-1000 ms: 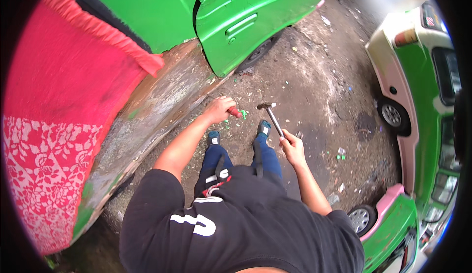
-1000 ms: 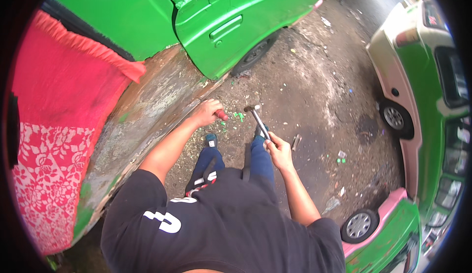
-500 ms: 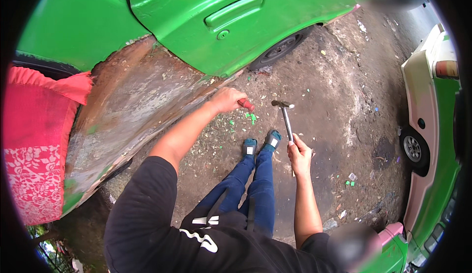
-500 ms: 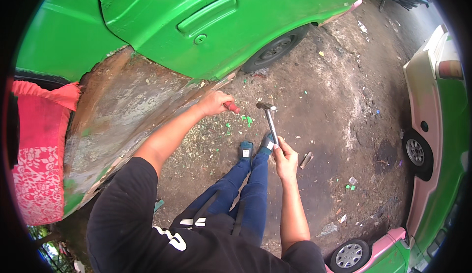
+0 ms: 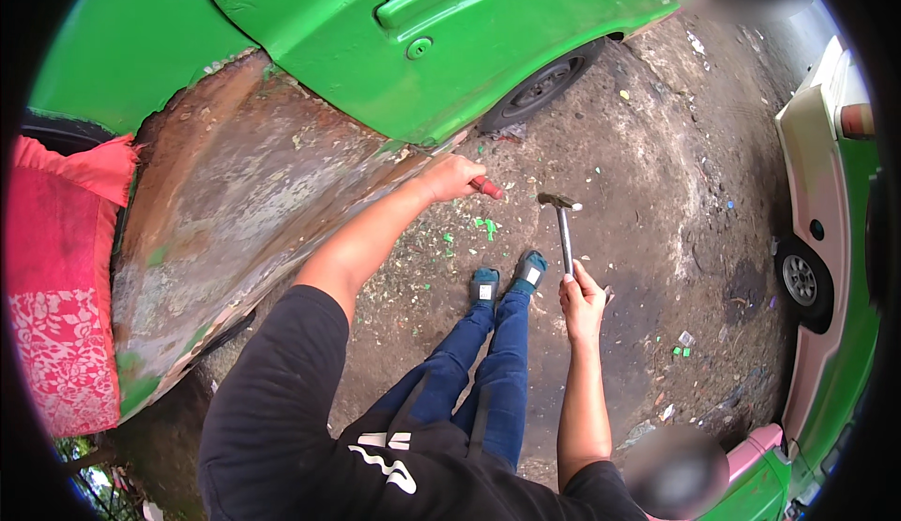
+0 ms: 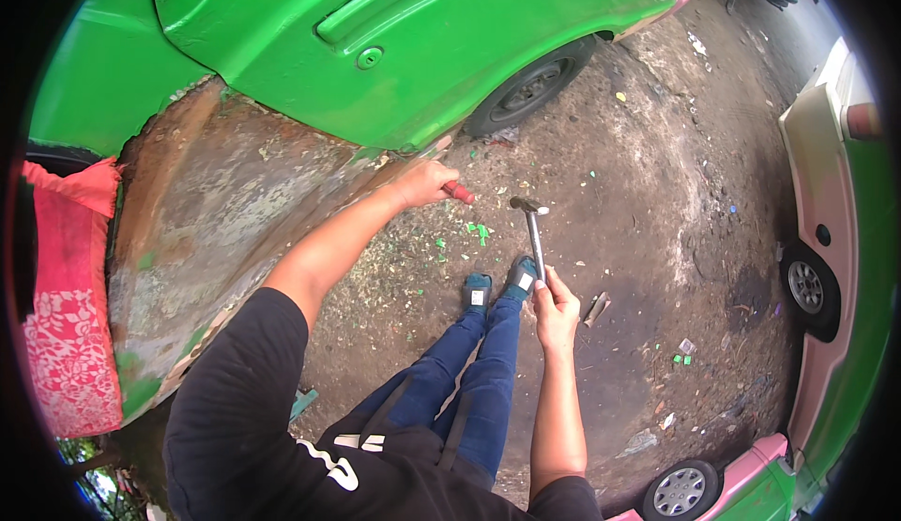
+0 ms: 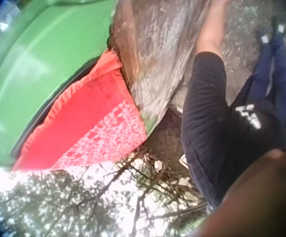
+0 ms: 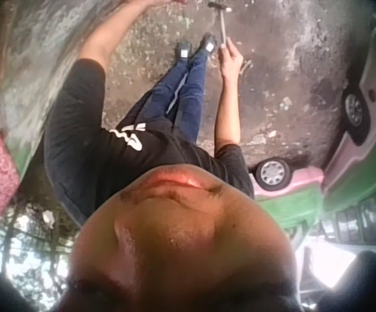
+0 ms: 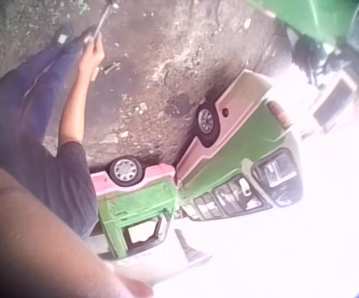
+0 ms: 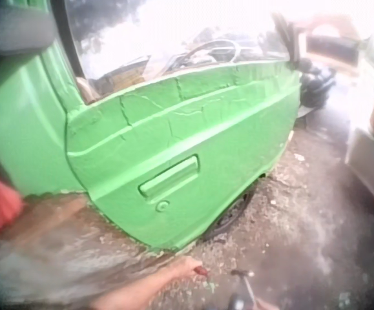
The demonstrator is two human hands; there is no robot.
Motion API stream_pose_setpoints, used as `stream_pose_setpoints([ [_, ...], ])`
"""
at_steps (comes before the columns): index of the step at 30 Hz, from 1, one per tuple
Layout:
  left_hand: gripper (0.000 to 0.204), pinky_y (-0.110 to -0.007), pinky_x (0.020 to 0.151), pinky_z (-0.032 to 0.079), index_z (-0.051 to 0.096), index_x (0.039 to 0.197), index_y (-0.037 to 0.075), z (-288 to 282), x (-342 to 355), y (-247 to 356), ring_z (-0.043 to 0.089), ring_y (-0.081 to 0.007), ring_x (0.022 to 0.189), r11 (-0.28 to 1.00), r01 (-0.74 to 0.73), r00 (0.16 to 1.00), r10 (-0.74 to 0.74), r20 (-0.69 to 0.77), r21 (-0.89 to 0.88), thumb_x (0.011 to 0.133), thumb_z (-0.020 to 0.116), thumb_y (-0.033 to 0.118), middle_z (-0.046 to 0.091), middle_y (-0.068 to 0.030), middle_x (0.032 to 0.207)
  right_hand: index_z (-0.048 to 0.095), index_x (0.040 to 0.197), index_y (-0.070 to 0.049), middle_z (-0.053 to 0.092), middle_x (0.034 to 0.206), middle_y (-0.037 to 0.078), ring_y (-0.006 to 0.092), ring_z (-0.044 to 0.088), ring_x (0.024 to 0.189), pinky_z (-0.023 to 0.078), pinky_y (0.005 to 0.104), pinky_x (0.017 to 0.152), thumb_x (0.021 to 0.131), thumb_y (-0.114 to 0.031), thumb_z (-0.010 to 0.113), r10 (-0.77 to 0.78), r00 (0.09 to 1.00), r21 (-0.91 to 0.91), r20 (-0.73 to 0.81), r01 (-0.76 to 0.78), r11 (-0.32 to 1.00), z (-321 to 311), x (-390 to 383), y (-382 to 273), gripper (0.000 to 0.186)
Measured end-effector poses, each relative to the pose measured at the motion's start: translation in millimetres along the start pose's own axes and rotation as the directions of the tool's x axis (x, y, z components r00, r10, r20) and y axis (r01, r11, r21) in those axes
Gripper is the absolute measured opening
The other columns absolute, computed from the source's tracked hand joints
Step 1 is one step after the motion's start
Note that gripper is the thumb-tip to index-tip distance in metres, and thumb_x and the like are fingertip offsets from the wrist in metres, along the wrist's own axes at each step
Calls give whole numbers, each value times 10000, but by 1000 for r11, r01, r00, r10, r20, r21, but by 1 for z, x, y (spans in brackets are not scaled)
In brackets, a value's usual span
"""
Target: The person uses a hammer and a red-handled punch to repeatedly strike a green vehicle panel along its lower edge. The person moves along the panel, striking different spots to flatten or adjust the metal surface.
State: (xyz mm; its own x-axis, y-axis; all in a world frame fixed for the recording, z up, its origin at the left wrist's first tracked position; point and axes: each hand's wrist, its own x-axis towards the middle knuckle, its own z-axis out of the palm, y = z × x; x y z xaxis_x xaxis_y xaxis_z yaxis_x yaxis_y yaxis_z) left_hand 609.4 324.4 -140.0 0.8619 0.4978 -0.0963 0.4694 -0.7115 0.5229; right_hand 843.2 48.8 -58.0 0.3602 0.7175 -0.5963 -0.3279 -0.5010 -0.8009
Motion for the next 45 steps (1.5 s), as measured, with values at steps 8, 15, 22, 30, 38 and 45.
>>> stream_pose_setpoints([
  [8, 162, -471, 612, 506, 585, 807, 129, 2, 3, 4, 656, -343, 714, 994, 75, 997, -76, 15, 78, 787, 682, 257, 663, -94, 730, 587, 1287, -15, 523, 724, -45, 28, 441, 592, 360, 188, 518, 928, -106, 600, -1, 1000, 39, -28, 2, 999, 2, 2, 14, 371],
  [15, 178, -486, 622, 509, 590, 808, 105, -1, 8, 9, 658, -358, 706, 987, 136, 988, -129, -82, 83, 797, 680, 259, 653, -134, 701, 588, 1284, -12, 527, 729, -40, 29, 444, 590, 362, 190, 510, 926, -106, 598, -6, 1000, 68, -29, 8, 998, 15, 8, 22, 370],
  [22, 165, -477, 626, 515, 590, 821, 109, 1, 15, 10, 660, -352, 707, 983, 162, 976, -146, -160, 91, 800, 685, 242, 650, -136, 700, 591, 1282, -19, 544, 738, -37, 31, 465, 597, 372, 190, 512, 920, -111, 607, 2, 999, 40, -45, 0, 999, 21, 13, 21, 374],
  [30, 175, -475, 656, 514, 572, 827, 103, 4, 15, 9, 658, -348, 729, 977, 172, 967, -144, -209, 122, 797, 690, 228, 657, -132, 735, 588, 1281, -9, 529, 738, -44, 32, 454, 599, 370, 191, 514, 924, -109, 604, -1, 999, 79, -35, 4, 997, 24, 11, 19, 371],
  [38, 185, -511, 696, 502, 532, 881, 56, -11, 37, 11, 647, -397, 775, 909, 414, 882, -387, -269, 48, 816, 663, 169, 655, -192, 770, 449, 1440, -141, 451, 729, -57, 39, 405, 589, 364, 203, 520, 973, -90, 529, -96, 994, 95, -46, 101, 990, 51, 27, -1, 477],
  [45, 176, -512, 684, 505, 526, 876, 57, -13, 40, 21, 649, -396, 769, 920, 376, 908, -343, -241, 108, 842, 648, 179, 653, -193, 763, 414, 1464, -176, 423, 730, -63, 30, 395, 599, 343, 193, 499, 994, -129, 517, -43, 999, 208, 24, 37, 977, 96, 63, -6, 483],
])
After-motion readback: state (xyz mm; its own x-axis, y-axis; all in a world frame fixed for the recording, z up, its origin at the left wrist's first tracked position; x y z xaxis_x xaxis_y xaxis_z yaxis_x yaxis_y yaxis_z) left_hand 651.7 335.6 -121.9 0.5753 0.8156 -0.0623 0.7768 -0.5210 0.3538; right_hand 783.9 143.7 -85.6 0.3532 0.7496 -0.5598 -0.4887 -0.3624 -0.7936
